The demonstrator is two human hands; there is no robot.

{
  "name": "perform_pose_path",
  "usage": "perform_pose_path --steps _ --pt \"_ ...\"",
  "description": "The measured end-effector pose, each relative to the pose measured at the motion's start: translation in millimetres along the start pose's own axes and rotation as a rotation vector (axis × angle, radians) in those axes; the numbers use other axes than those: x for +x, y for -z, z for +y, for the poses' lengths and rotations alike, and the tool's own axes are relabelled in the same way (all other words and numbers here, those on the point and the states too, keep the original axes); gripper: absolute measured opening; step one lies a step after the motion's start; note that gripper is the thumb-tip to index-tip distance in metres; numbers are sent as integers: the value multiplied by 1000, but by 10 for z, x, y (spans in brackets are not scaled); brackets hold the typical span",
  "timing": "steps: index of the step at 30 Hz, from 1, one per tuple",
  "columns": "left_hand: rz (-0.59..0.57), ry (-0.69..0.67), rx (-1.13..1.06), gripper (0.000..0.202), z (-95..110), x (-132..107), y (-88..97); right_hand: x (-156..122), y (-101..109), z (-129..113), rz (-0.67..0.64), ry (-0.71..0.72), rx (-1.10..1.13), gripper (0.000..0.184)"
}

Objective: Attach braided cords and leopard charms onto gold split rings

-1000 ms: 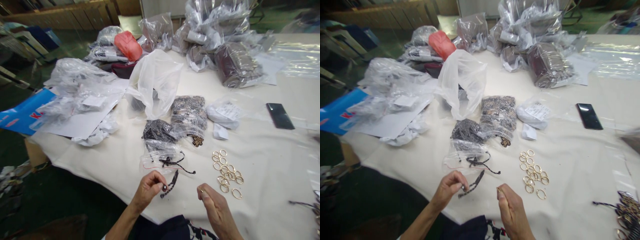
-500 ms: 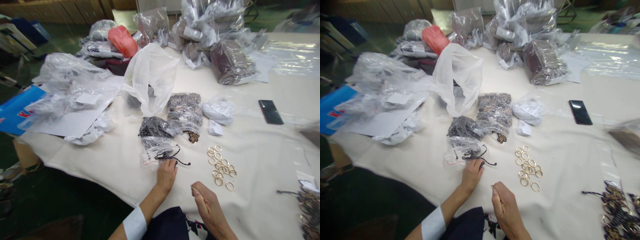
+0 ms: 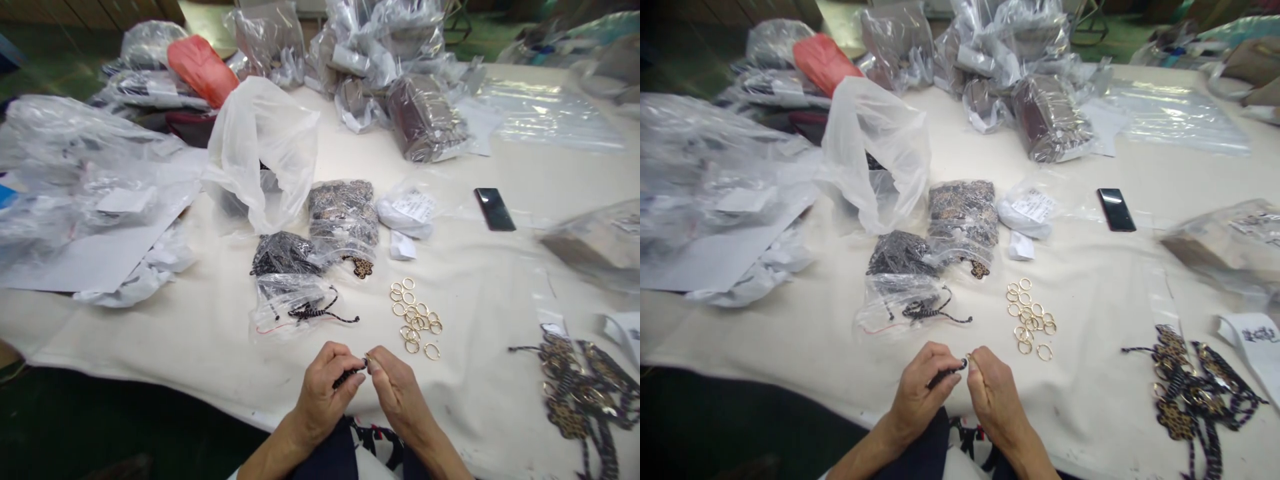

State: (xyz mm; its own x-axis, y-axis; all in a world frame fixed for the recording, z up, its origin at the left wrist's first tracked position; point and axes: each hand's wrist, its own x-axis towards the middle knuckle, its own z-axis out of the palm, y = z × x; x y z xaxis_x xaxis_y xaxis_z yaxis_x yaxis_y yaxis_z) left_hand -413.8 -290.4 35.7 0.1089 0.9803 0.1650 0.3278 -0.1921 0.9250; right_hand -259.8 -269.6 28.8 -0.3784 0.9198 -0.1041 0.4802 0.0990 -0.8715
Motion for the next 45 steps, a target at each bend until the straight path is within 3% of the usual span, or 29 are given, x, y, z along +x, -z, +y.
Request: perform_pose_path --steps 8,14,18,24,27,31,33,35,38,40,45 --pt "87 15 -74 12 11 3 26 -9 -66 4 -16 1 24 28" --pt "9 109 -99 12 -29 77 11 -35 -79 -19 -28 9 55 29" --pt "-96 276 -126 13 18 181 56 -30 -67 -24 -66 -20 134 28" --pt "-257 490 -295 18 31 293 147 -22 -51 -80 -162 -153 365 36" --pt "-301 493 -265 17 -20 251 164 -86 -95 -60 -198 -268 586 42" --pt "-378 455 -293 19 -80 169 174 -207 -102 20 -129 -321 899 42" --pt "-404 408 -300 22 -100 210 183 -254 -20 47 -95 -329 911 42" --pt "-351 333 -226 22 -126 355 186 -283 111 48 -99 -334 743 44" --pt "-135 248 7 16 -220 740 142 -297 291 21 -130 -290 442 48" --pt "-28 228 129 17 -328 1032 67 -302 331 11 -133 -257 364 48" --pt "19 244 319 19 -642 1507 -223 -337 196 49 -111 -186 320 48"
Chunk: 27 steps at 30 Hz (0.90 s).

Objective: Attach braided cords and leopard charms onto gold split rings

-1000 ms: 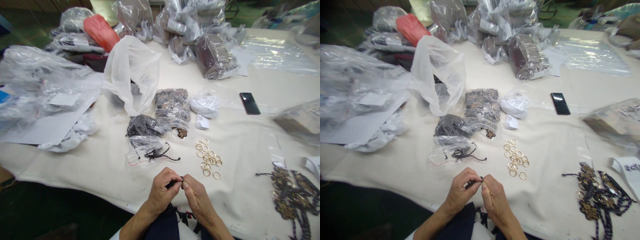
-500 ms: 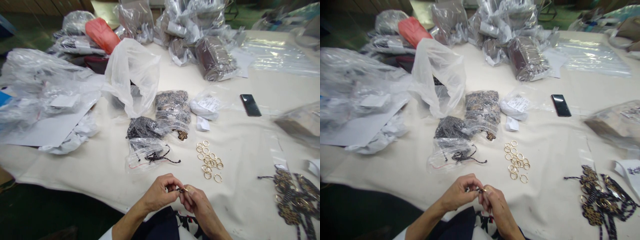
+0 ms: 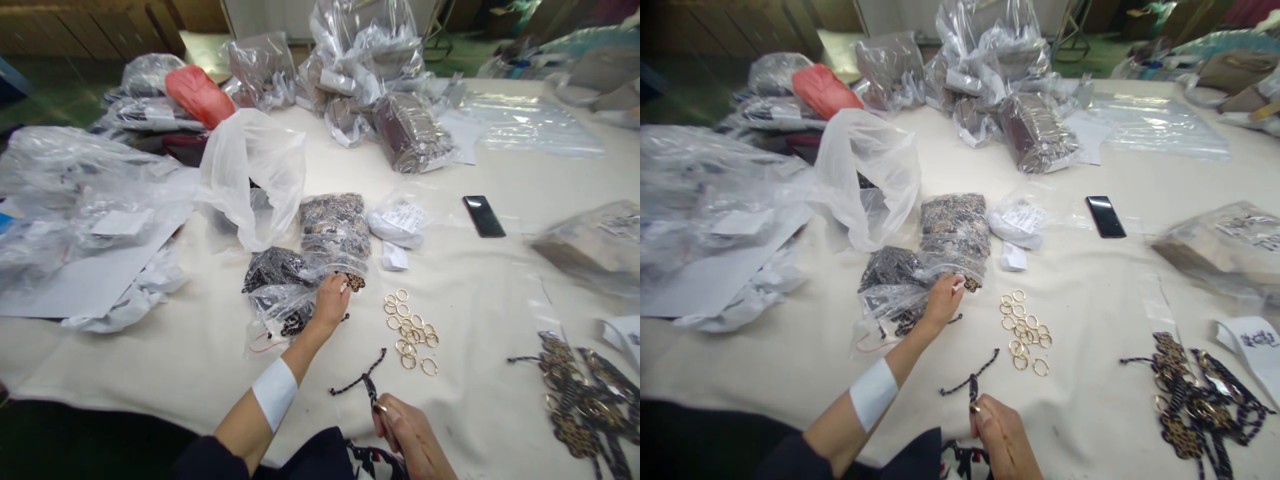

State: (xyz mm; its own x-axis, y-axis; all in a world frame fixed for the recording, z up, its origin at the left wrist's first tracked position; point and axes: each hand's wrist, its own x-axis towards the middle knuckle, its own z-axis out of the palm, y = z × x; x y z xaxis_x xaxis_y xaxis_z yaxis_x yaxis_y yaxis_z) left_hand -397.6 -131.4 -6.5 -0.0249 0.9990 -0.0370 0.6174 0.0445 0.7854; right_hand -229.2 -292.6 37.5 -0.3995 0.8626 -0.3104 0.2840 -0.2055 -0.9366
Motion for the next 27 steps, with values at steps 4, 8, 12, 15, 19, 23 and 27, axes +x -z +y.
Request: perform_pose_path --steps 4,8,12,15,19,23,27 --pt "19 77 110 24 -69 138 -241 1 -64 46 -2 36 4 49" --pt "31 163 120 17 -91 217 -350 16 -31 48 2 21 -9 48" --pt "8 141 -9 7 -42 162 -262 25 50 52 52 23 26 47" --pt "-79 106 -164 12 40 -84 -80 30 140 61 137 -39 120 46" --pt "-258 63 -327 16 198 -568 203 73 245 35 341 -82 213 44" --pt "-385 -70 -357 15 382 -947 390 151 220 -95 587 -69 93 39" --pt "-359 -7 -415 15 490 -1160 426 203 49 -250 580 -60 87 39"
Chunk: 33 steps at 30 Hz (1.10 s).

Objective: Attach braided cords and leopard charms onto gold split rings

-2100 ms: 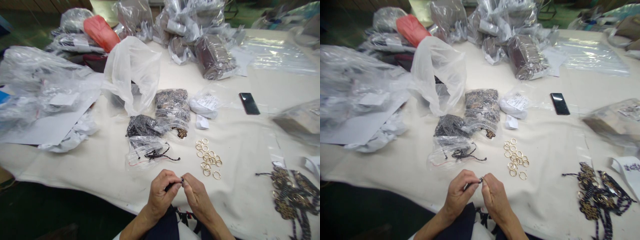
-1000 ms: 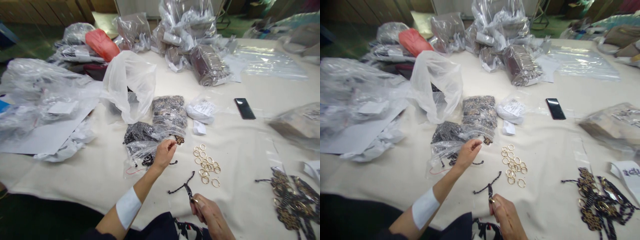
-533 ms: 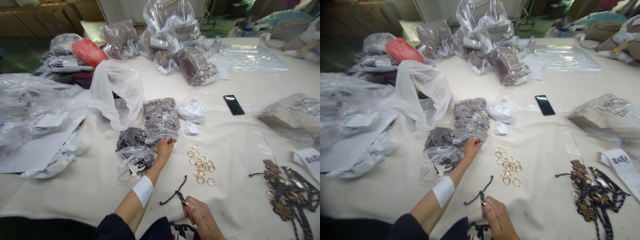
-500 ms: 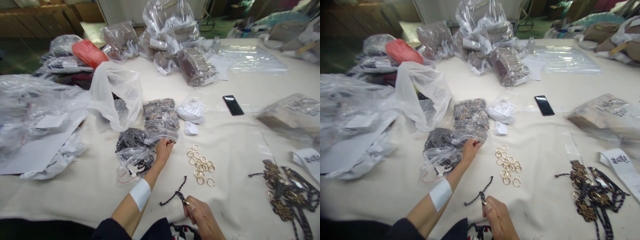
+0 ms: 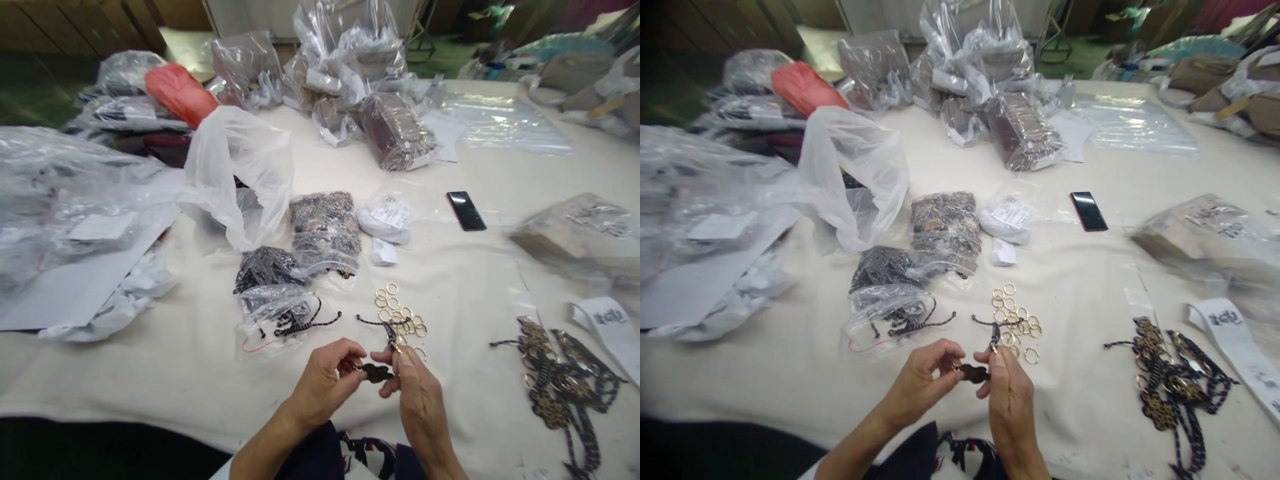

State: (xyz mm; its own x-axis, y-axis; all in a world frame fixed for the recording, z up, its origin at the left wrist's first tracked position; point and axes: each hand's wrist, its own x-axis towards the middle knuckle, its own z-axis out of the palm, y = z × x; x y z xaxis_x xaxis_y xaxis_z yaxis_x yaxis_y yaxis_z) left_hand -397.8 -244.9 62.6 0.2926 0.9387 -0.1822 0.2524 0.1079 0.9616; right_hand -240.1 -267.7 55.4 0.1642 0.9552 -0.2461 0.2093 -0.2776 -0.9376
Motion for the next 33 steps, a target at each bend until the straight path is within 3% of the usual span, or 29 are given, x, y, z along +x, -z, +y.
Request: perform_pose_path --steps 3,8,11,14,17,20,29,33 --pt "82 68 -166 7 -50 -100 -58 -68 -123 -29 -54 -20 170 39" --pt "227 145 -540 14 -202 -247 -169 -166 -248 26 -80 -103 408 38" --pt "243 160 -693 15 -197 -315 -215 -230 -262 23 -161 -114 354 39" --pt "248 215 -788 18 -141 -365 -182 -261 -203 -29 -266 -35 68 37" --pt "200 233 -704 18 -83 -404 -91 -246 -116 -82 -320 193 -241 35" --pt "150 248 -584 17 -33 -427 -16 -232 -72 -100 -370 357 -361 31" --pt "37 257 -352 11 77 -432 15 -273 -86 -81 -455 477 -485 24" --pt "11 153 -190 9 79 -419 43 -265 -58 -85 -528 471 -501 23"
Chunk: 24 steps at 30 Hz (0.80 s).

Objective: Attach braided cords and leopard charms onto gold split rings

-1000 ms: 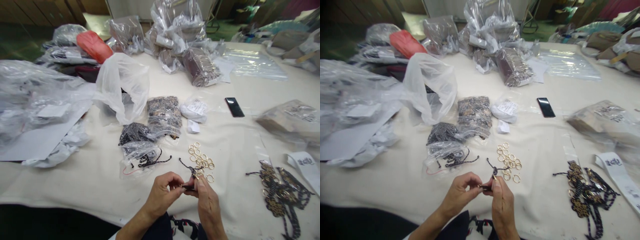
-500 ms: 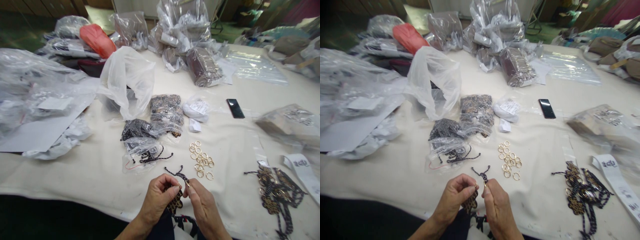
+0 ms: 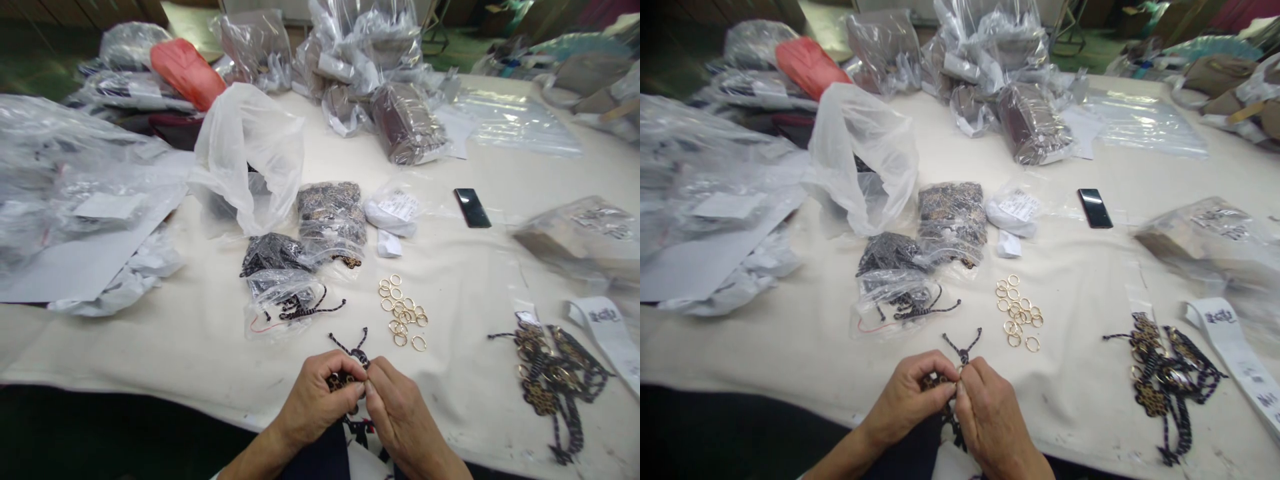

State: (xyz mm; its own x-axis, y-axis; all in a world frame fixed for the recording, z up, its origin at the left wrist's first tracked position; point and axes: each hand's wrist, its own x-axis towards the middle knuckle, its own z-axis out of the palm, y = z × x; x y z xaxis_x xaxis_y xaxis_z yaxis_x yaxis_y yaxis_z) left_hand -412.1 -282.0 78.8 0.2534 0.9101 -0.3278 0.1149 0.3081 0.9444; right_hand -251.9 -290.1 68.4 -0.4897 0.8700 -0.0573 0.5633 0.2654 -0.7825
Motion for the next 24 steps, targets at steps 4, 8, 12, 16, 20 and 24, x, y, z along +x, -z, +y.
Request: perform_pose_path --steps 4,8,12,16,20,24 --pt "-23 -119 133 12 -2 28 37 -40 15 38 -56 -24 182 24" --pt "-109 -85 100 14 -8 48 62 -123 3 84 -79 -181 491 33" --pt "-156 -5 87 13 31 79 44 -151 -15 102 -134 -267 667 39" --pt "-129 -74 263 19 110 126 6 -113 1 109 -89 -239 423 33" --pt "-171 -92 302 18 129 177 3 -124 31 136 -81 -248 516 36" --pt "-219 7 205 17 78 202 15 -146 -10 133 -101 -394 910 45"
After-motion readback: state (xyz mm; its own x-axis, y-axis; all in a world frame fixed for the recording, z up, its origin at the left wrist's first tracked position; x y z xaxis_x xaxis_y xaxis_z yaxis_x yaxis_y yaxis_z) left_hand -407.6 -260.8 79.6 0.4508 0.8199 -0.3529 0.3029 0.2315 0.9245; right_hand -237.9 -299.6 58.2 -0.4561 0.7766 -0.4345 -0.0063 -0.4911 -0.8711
